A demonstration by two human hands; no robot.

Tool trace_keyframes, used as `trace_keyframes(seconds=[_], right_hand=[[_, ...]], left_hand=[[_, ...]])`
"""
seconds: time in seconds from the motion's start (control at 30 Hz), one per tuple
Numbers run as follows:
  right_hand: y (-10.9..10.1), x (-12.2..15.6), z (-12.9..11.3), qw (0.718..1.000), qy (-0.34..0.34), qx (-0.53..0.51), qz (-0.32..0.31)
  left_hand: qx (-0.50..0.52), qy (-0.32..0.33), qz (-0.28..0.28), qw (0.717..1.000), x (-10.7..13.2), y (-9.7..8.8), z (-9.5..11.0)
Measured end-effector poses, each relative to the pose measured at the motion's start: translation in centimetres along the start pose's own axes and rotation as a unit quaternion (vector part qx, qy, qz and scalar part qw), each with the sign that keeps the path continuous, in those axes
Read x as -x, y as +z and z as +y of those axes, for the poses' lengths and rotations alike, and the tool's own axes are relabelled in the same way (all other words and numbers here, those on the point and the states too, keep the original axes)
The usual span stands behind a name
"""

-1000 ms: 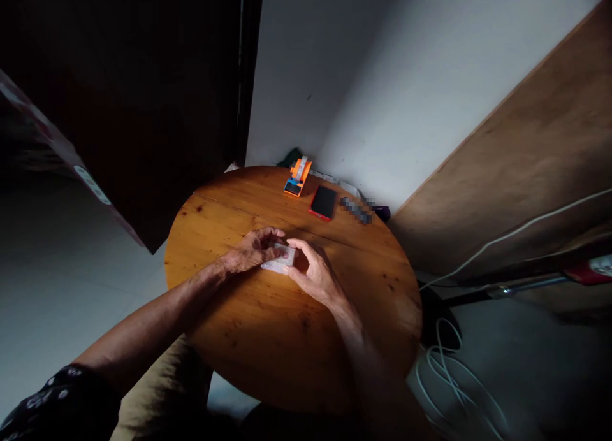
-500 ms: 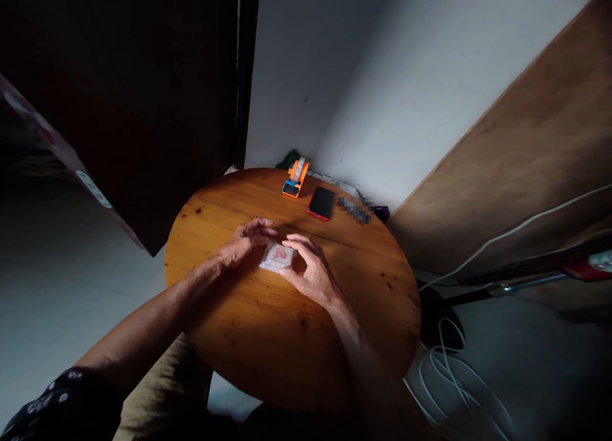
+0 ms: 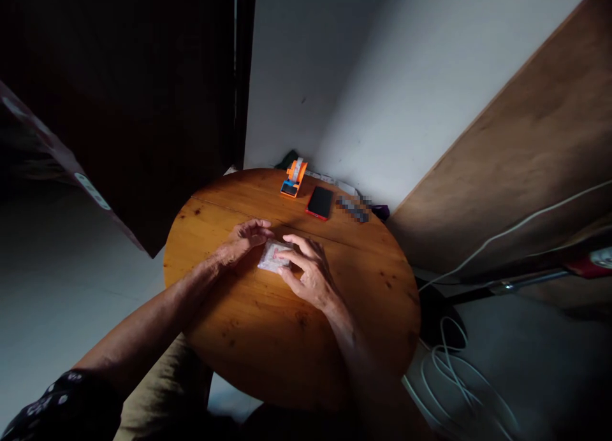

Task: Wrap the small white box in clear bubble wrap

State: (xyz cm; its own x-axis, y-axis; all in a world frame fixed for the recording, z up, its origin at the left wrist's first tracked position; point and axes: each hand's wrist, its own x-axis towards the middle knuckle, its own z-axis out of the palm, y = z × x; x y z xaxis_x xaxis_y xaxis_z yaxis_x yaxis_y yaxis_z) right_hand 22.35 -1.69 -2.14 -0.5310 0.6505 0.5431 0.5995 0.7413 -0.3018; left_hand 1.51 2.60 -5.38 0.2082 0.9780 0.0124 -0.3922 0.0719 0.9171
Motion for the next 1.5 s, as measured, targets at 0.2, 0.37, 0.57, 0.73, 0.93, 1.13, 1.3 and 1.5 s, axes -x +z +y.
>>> trace_keyframes(seconds=[0.2, 0.37, 0.57, 0.73, 0.93, 1.13, 1.3, 1.5], right_hand=[[-0.4, -0.2, -0.3, 0.998, 0.011, -0.048, 0.037], [-0.5, -0.3, -0.1, 0.991, 0.057, -0.079, 0.091], [-0.2, -0.5, 1.8, 0.959, 0.189, -0.151, 0.144], [1.0, -0.3, 3.1, 0.909, 0.304, -0.264, 0.111], [1.8, -0.8, 3.6, 0.865, 0.379, -0.32, 0.081], [1.7, -3.1, 4.2, 0.881, 0.389, -0.269, -0.004], [2.8, -5.0, 4.6, 0.873, 0.396, -0.285, 0.016], [3.6, -5.3, 4.2, 0.881, 0.355, -0.308, 0.049]], left_hand=[[-0.006, -0.004, -0.001, 1.0, 0.0, -0.1, -0.1], [-0.023, 0.025, 0.011, 0.999, 0.0, 0.0, 0.0], [-0.078, 0.023, 0.038, 0.996, 0.6, 0.6, 0.8], [-0.134, -0.008, 0.018, 0.991, 1.1, 0.9, 1.1], [-0.233, 0.01, -0.012, 0.972, 1.1, 1.1, 1.0], [-0.271, 0.057, -0.035, 0.96, 0.8, 1.0, 0.6], [-0.292, 0.081, -0.036, 0.952, 0.7, 0.9, 0.4], [-0.324, 0.08, -0.032, 0.942, 0.8, 1.0, 0.9]])
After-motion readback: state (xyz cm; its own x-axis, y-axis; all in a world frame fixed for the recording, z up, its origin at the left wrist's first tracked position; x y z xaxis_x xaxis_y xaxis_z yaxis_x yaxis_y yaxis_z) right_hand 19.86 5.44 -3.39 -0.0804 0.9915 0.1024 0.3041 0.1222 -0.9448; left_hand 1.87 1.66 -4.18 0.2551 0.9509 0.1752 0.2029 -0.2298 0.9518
